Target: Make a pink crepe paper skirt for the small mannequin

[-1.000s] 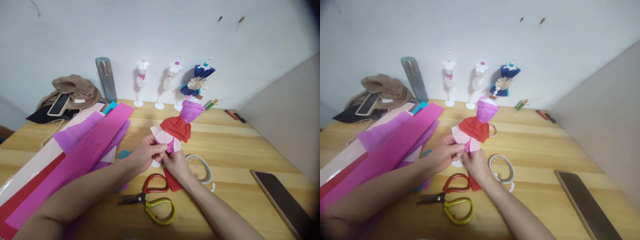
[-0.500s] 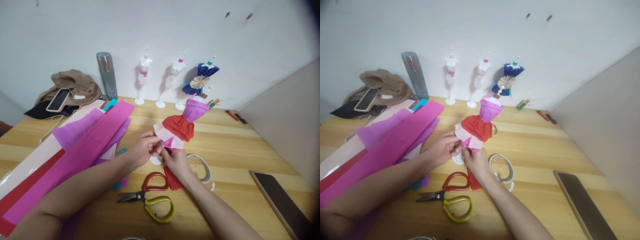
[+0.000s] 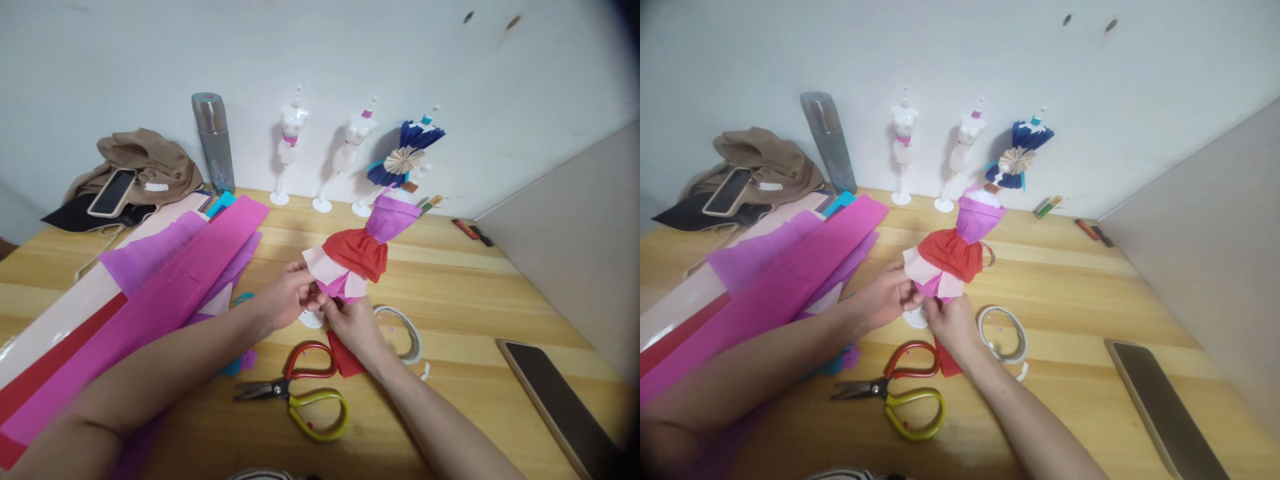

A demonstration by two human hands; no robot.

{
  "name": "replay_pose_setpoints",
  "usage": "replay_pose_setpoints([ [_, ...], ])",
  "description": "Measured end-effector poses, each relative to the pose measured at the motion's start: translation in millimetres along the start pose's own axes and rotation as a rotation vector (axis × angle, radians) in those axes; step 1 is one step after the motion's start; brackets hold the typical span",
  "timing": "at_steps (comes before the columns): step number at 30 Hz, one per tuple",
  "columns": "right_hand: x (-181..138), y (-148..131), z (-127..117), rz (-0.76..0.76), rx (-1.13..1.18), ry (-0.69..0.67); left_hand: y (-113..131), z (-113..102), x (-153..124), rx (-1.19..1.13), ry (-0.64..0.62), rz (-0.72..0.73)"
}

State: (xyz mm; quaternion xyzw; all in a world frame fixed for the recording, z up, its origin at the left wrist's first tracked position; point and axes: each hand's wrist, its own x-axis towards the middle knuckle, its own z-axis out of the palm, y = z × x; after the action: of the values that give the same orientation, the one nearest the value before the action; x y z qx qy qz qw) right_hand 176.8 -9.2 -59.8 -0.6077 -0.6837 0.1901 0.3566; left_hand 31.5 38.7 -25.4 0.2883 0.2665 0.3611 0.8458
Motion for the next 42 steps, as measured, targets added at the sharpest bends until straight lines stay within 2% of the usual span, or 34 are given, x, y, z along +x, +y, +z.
replay_pose_setpoints([
  [3,1,1,0,-0.007,-0.036,0.017,1,-2,0,0.027,-0.015,-0.026],
  [7,2,4,-1,0.010,-0.110,0.042,-1,-5,2,0.050,-0.020,0.025],
  [15,5,11,-2,0.011,-0.271,0.090,4,-8,1,0.083,-0.175,0.010],
  [19,5,14,1,-0.014,-0.296,0.092,2,-4,0,0.118,-0.066,0.056],
  [24,3,14,3,-0.047,-0.291,0.093,-4,5,-2,0.274,-0.034,0.094],
  [32,3,8,1,-0.074,-0.267,0.062,-9,4,2,0.266,0.133,0.166],
  [36,4,9,0,-0.074,-0.272,0.047,-11,-1,5,0.277,0.073,0.148],
  [42,5,9,-6,-0.019,-0.318,0.011,-2,-12,3,0.196,-0.065,0.047],
])
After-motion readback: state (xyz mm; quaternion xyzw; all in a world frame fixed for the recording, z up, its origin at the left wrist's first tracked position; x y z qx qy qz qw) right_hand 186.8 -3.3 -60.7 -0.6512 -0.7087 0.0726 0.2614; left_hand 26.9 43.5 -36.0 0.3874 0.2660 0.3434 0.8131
